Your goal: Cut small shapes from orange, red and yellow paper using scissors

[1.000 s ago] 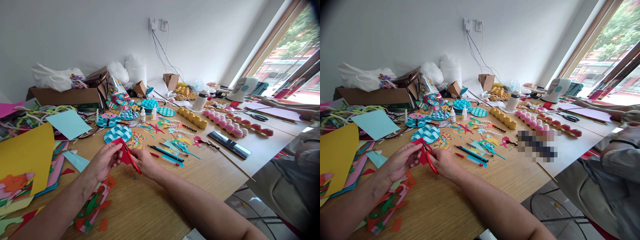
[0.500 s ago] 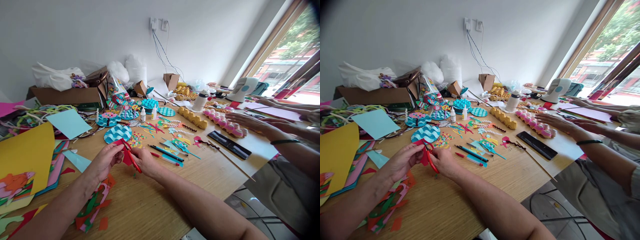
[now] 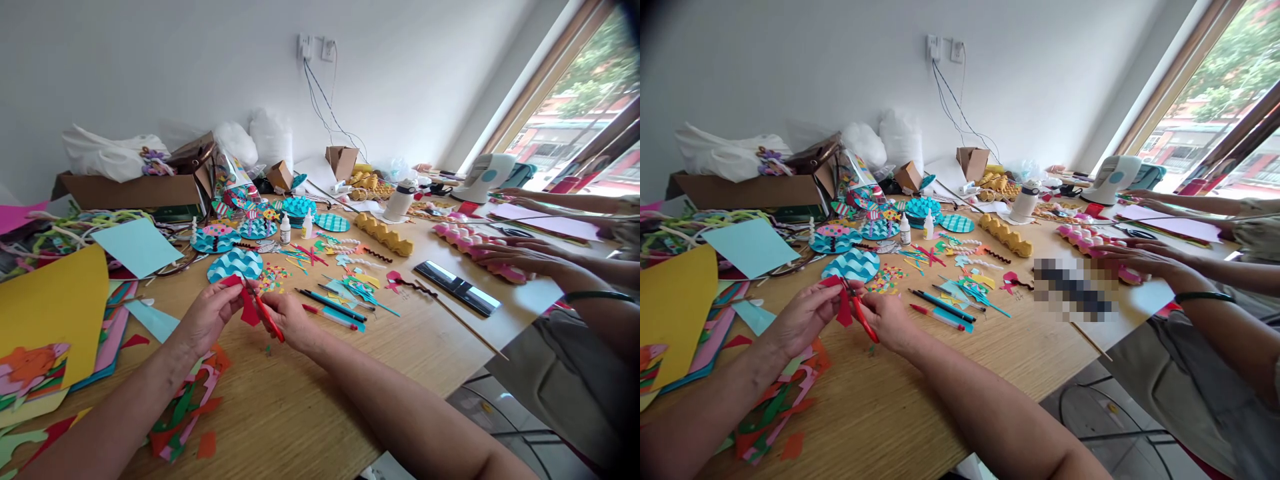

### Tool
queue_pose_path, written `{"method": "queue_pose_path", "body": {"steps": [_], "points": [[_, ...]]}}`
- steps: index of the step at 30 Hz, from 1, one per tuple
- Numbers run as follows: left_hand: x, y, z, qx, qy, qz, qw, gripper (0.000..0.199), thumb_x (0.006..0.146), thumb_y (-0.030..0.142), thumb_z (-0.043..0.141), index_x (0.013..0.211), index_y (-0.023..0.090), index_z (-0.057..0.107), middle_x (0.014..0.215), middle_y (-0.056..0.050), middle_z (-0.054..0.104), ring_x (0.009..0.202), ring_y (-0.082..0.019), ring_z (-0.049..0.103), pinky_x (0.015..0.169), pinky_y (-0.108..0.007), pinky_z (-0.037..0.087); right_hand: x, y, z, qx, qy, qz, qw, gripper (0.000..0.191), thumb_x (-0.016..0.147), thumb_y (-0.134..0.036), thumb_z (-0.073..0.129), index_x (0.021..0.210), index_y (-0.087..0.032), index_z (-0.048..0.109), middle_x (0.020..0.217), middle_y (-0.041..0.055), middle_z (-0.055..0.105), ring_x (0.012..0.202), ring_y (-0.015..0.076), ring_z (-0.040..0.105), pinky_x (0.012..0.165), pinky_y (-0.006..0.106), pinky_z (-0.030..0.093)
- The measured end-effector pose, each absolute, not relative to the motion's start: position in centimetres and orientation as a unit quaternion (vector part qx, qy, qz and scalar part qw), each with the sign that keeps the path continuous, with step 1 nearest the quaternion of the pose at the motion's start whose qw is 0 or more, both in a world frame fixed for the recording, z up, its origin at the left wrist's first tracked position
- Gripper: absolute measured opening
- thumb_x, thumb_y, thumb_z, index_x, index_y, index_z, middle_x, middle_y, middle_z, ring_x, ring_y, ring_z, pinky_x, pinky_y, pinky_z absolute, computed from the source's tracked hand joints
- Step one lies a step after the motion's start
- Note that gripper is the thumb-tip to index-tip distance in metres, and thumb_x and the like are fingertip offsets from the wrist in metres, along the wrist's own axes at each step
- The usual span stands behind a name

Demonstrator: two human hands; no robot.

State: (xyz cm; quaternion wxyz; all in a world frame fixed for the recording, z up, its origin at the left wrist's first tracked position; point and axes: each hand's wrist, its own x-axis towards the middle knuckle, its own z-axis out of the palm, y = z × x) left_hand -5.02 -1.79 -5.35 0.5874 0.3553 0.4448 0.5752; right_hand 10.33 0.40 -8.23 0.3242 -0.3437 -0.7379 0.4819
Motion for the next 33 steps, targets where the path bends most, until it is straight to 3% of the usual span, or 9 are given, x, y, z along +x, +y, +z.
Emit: {"method": "queue_pose_path", "body": {"steps": [4, 9, 13, 18, 25, 33], "points": [[-5.5, -1.6, -4.6, 0.306, 0.436, 0.611, 0.586, 0.008, 0.071, 0.013, 0.065, 0.070, 0.011, 0.073, 0.082, -0.010, 0.076, 0.075, -0.019, 0.070, 0.070, -0.026, 0.057, 10.4, 1.1, -8.0, -0.358, -0.640, 0.540, 0.414, 0.039, 0.077, -0.055, 0.058, 0.066, -0.019, 0.048, 0.051, -0.0062, 0.043, 0.047, 0.0085, 0.041, 0.045, 0.020, 0.033], [-5.3, -1.9, -3.3, 0.241, 0.445, 0.625, 0.595, 0.027, 0.081, 0.004, 0.049, 0.068, 0.010, 0.072, 0.077, -0.010, 0.075, 0.065, -0.014, 0.068, 0.061, -0.021, 0.057, 10.7, 2.4, -7.7, -0.375, -0.568, 0.560, 0.473, 0.044, 0.057, -0.050, 0.076, 0.076, -0.019, 0.051, 0.064, -0.0055, 0.052, 0.056, 0.0090, 0.046, 0.051, 0.021, 0.037], [-5.0, -2.1, -3.3, 0.235, 0.437, 0.615, 0.613, 0.032, 0.085, 0.004, 0.044, 0.068, 0.010, 0.071, 0.078, -0.010, 0.075, 0.066, -0.014, 0.069, 0.062, -0.021, 0.058, 10.6, 2.4, -7.7, -0.342, -0.566, 0.593, 0.459, 0.042, 0.056, -0.046, 0.077, 0.076, -0.018, 0.052, 0.069, -0.0030, 0.057, 0.061, 0.0103, 0.050, 0.057, 0.023, 0.040], [-5.0, -2.1, -3.6, 0.237, 0.434, 0.599, 0.630, 0.031, 0.085, 0.005, 0.045, 0.069, 0.011, 0.071, 0.080, -0.010, 0.076, 0.070, -0.016, 0.071, 0.064, -0.023, 0.059, 10.6, 2.3, -7.3, -0.382, -0.578, 0.512, 0.507, 0.037, 0.060, -0.039, 0.077, 0.077, -0.020, 0.050, 0.070, -0.0043, 0.056, 0.062, 0.0112, 0.051, 0.056, 0.023, 0.041], [-4.7, -2.1, -3.9, 0.232, 0.442, 0.592, 0.633, 0.032, 0.085, 0.006, 0.045, 0.067, 0.013, 0.071, 0.078, -0.010, 0.076, 0.069, -0.015, 0.071, 0.063, -0.022, 0.059, 10.2, 2.9, -8.7, -0.407, -0.670, 0.461, 0.417, 0.021, 0.070, -0.029, 0.070, 0.075, -0.019, 0.053, 0.066, -0.0039, 0.057, 0.061, 0.0113, 0.052, 0.054, 0.021, 0.037], [-4.9, -2.0, -3.7, 0.225, 0.449, 0.597, 0.625, 0.031, 0.086, 0.006, 0.045, 0.069, 0.013, 0.070, 0.082, -0.009, 0.076, 0.070, -0.015, 0.071, 0.065, -0.022, 0.059, 11.0, 4.2, -8.2, -0.424, -0.738, 0.393, 0.349, 0.017, 0.069, -0.017, 0.068, 0.073, -0.017, 0.052, 0.062, -0.0059, 0.055, 0.058, 0.0091, 0.051, 0.051, 0.019, 0.035]]}}
